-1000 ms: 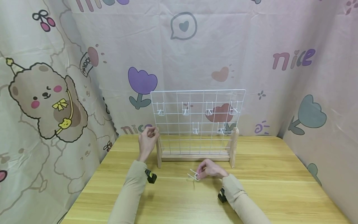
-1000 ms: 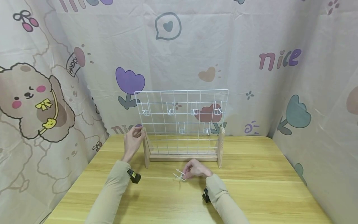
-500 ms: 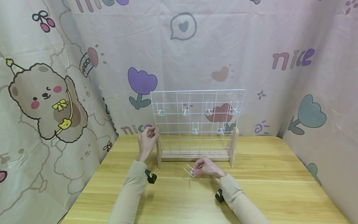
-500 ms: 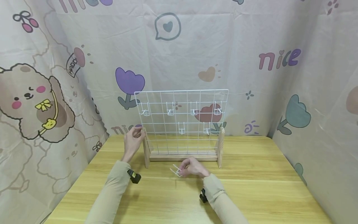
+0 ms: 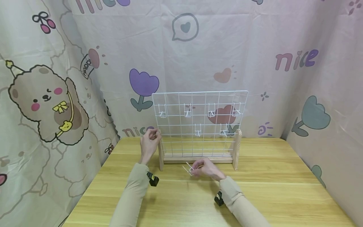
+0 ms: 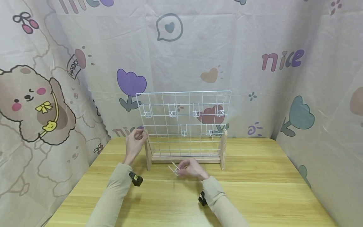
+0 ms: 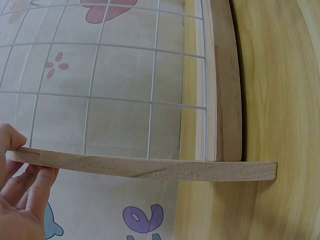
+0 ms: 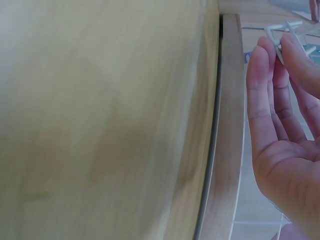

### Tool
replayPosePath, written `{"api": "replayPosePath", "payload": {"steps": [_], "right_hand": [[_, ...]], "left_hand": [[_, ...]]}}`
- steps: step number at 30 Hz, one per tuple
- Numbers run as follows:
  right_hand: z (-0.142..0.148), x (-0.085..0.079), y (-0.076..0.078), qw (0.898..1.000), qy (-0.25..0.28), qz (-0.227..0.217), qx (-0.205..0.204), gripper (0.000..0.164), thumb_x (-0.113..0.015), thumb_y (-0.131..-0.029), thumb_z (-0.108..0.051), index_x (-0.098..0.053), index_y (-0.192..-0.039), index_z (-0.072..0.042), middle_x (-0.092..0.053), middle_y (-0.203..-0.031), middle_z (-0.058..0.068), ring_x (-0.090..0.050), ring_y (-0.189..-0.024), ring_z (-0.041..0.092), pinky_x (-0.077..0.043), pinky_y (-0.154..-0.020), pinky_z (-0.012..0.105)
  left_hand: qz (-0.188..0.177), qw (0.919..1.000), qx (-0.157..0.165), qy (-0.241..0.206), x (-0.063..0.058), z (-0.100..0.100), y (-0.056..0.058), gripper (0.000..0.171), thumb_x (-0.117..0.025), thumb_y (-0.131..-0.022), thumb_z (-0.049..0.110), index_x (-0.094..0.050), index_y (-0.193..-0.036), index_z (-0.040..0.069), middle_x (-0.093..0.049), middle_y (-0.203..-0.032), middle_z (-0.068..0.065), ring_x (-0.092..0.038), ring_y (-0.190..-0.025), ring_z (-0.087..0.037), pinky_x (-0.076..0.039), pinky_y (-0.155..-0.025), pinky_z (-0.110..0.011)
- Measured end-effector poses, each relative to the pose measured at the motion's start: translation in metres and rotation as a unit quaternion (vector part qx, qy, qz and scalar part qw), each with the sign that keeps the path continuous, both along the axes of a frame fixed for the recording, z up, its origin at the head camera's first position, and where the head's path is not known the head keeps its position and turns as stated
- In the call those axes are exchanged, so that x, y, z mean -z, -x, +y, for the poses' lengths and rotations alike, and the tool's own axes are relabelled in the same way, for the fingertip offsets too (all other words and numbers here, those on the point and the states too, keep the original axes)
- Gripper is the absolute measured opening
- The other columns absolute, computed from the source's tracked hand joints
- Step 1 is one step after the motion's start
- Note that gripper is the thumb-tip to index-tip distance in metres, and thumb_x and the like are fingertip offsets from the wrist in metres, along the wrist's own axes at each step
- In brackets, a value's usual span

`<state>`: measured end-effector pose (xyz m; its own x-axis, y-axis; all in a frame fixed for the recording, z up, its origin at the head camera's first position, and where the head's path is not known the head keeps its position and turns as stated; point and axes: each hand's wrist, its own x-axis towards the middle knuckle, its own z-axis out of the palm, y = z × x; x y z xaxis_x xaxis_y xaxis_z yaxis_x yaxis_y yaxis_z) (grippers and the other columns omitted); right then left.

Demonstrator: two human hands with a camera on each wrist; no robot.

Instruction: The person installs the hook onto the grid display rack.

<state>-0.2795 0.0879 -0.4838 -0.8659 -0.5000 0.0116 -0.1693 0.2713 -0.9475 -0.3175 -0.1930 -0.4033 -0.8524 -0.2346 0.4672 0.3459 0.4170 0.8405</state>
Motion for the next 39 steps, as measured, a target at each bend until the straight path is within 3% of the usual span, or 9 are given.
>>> {"api": "replayPosePath", "payload": {"steps": [7,14,22,31,35,39], "right_hand": [[-0.008,-0.004,0.002,0.999,0.044,-0.025,0.02,0.022,-0.077,-0.084,-0.005,-0.07,-0.101,0.006,-0.076,-0.089,0.011,-0.074,-0.084,0.03,-0.065,-0.084,0.041],[-0.014,-0.01,0.003,0.993,0.105,-0.028,0.033,0.027,-0.073,-0.086,-0.001,-0.065,-0.109,0.013,-0.075,-0.097,0.02,-0.075,-0.084,0.027,-0.064,-0.087,0.044],[-0.015,-0.013,0.003,0.985,0.151,-0.033,0.072,0.03,-0.074,-0.087,-0.002,-0.064,-0.11,0.013,-0.077,-0.097,0.014,-0.075,-0.079,0.016,-0.065,-0.085,0.038],[-0.014,-0.012,0.004,0.977,0.179,-0.036,0.111,0.036,-0.073,-0.087,-0.003,-0.061,-0.116,0.014,-0.077,-0.099,0.014,-0.075,-0.084,0.019,-0.064,-0.088,0.035],[-0.015,-0.013,0.005,0.971,0.196,-0.043,0.129,0.033,-0.073,-0.087,-0.002,-0.063,-0.115,0.013,-0.077,-0.101,0.016,-0.076,-0.086,0.021,-0.064,-0.088,0.033],[-0.018,-0.014,0.006,0.966,0.209,-0.04,0.144,0.027,-0.073,-0.087,-0.003,-0.065,-0.111,0.009,-0.077,-0.096,0.009,-0.076,-0.083,0.018,-0.064,-0.087,0.033]], "left_hand": [[0.004,1.0,-0.001,-0.001,0.0,0.001,-0.001,0.027,-0.068,-0.092,0.012,-0.067,-0.116,0.0,-0.073,-0.118,-0.021,-0.073,-0.108,-0.036,-0.061,-0.094,-0.044],[0.011,0.9999,-0.005,0.001,0.0,0.002,0.0,0.027,-0.068,-0.092,0.01,-0.067,-0.116,-0.001,-0.073,-0.117,-0.022,-0.073,-0.107,-0.037,-0.061,-0.093,-0.043],[0.011,0.9999,-0.004,-0.001,-0.001,0.002,0.0,0.027,-0.067,-0.092,0.009,-0.067,-0.116,-0.002,-0.073,-0.117,-0.023,-0.073,-0.107,-0.037,-0.061,-0.093,-0.044],[0.004,1.0,-0.001,-0.003,0.0,0.001,0.0,0.027,-0.068,-0.092,0.011,-0.067,-0.116,0.0,-0.073,-0.118,-0.021,-0.073,-0.108,-0.035,-0.061,-0.094,-0.043],[0.003,1.0,0.0,-0.006,0.0,0.001,-0.001,0.027,-0.069,-0.091,0.01,-0.067,-0.116,-0.001,-0.073,-0.118,-0.021,-0.073,-0.109,-0.035,-0.061,-0.095,-0.042],[0.004,1.0,0.001,-0.008,0.0,0.001,0.0,0.027,-0.069,-0.091,0.01,-0.067,-0.116,-0.001,-0.073,-0.118,-0.021,-0.073,-0.109,-0.035,-0.061,-0.095,-0.042]]}}
